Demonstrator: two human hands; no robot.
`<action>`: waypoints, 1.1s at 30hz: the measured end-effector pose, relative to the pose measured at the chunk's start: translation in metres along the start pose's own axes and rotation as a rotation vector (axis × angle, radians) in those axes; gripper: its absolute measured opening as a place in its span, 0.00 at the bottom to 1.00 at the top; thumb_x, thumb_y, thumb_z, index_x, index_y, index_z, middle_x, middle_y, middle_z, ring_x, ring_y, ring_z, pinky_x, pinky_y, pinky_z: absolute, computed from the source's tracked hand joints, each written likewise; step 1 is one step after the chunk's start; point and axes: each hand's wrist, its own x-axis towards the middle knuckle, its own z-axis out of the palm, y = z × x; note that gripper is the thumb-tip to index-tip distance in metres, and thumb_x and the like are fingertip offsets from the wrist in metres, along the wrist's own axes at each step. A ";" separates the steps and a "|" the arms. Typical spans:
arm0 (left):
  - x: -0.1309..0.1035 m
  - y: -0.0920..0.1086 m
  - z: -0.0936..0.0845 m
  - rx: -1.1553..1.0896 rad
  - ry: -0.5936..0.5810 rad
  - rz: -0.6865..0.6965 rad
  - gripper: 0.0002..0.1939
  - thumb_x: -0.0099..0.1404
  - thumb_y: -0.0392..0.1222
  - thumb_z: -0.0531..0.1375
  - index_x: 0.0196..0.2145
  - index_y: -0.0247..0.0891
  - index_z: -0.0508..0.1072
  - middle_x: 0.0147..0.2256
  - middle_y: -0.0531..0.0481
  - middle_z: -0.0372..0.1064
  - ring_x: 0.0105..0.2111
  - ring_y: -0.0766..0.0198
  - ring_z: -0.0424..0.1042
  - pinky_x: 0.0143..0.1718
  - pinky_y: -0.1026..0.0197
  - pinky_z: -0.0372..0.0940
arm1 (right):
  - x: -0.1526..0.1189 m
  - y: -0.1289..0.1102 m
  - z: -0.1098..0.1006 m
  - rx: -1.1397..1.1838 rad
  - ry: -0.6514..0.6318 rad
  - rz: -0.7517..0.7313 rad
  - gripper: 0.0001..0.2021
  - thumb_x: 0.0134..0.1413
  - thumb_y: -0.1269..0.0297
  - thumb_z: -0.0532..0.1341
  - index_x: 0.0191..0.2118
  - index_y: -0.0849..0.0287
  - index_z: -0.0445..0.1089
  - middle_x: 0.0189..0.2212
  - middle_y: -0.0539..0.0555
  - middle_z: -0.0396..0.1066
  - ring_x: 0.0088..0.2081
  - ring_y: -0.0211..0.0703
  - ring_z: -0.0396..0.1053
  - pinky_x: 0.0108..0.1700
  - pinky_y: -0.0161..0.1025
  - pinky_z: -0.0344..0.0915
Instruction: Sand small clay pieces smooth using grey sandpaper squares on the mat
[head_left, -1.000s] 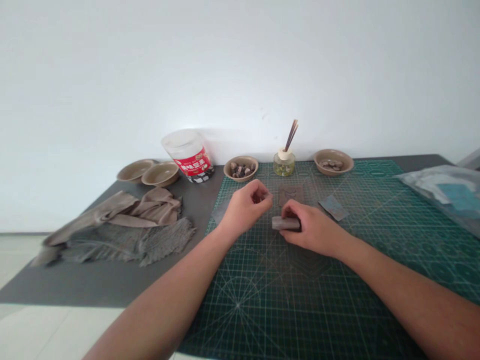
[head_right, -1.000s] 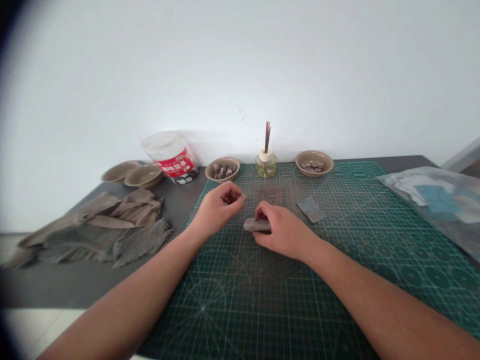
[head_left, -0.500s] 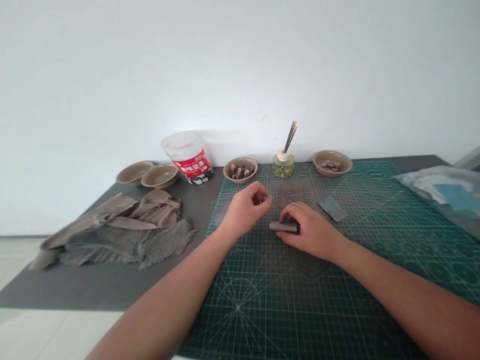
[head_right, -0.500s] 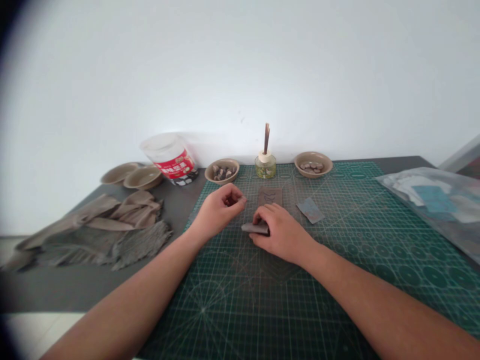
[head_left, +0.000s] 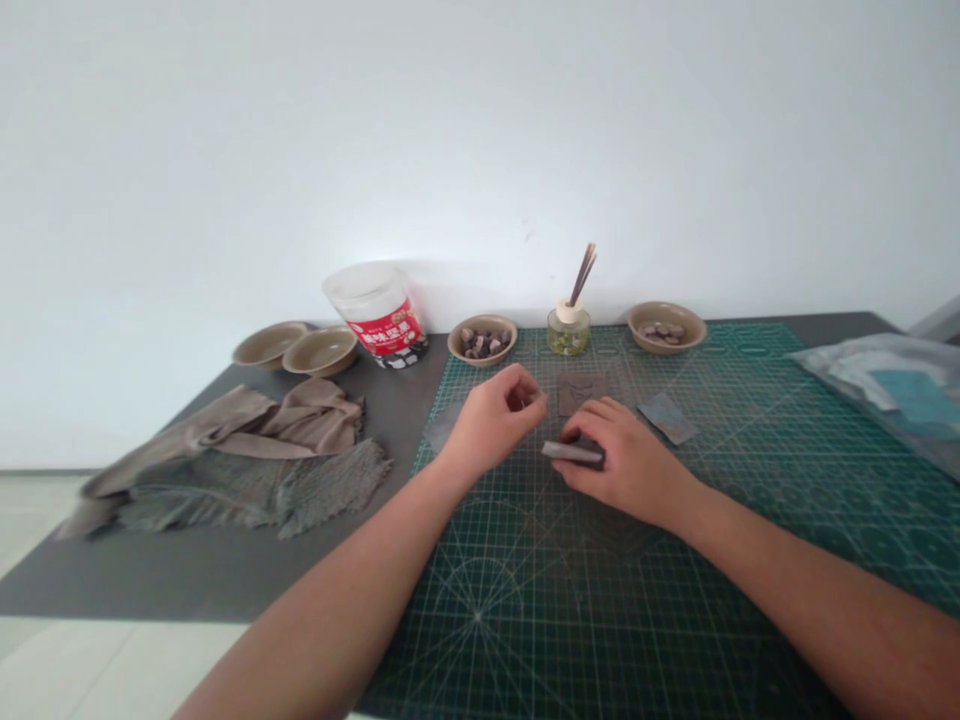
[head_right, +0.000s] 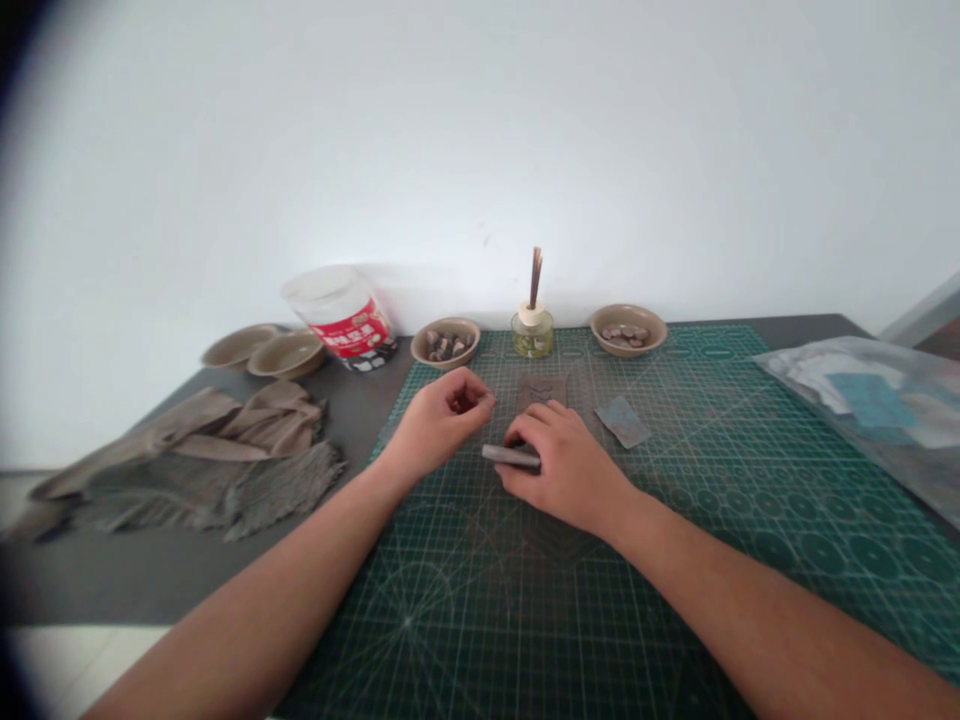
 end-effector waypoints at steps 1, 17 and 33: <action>0.000 0.000 0.000 -0.002 -0.001 0.001 0.06 0.64 0.43 0.59 0.33 0.39 0.70 0.28 0.55 0.68 0.28 0.66 0.65 0.29 0.64 0.59 | 0.000 0.000 0.000 -0.017 -0.009 0.002 0.07 0.56 0.63 0.68 0.37 0.56 0.70 0.36 0.54 0.71 0.42 0.50 0.66 0.47 0.47 0.61; 0.000 -0.004 0.002 -0.006 -0.016 0.005 0.05 0.64 0.42 0.59 0.34 0.39 0.71 0.28 0.55 0.68 0.28 0.66 0.66 0.29 0.64 0.59 | -0.002 -0.002 -0.001 -0.039 -0.027 0.035 0.08 0.54 0.63 0.68 0.39 0.56 0.71 0.38 0.53 0.74 0.44 0.51 0.67 0.46 0.47 0.58; -0.003 0.001 0.003 -0.085 -0.075 0.039 0.04 0.64 0.41 0.61 0.35 0.38 0.72 0.28 0.55 0.70 0.28 0.68 0.66 0.30 0.65 0.61 | -0.001 0.002 -0.011 0.567 0.113 0.348 0.05 0.60 0.66 0.59 0.40 0.53 0.60 0.30 0.48 0.75 0.34 0.44 0.75 0.38 0.40 0.66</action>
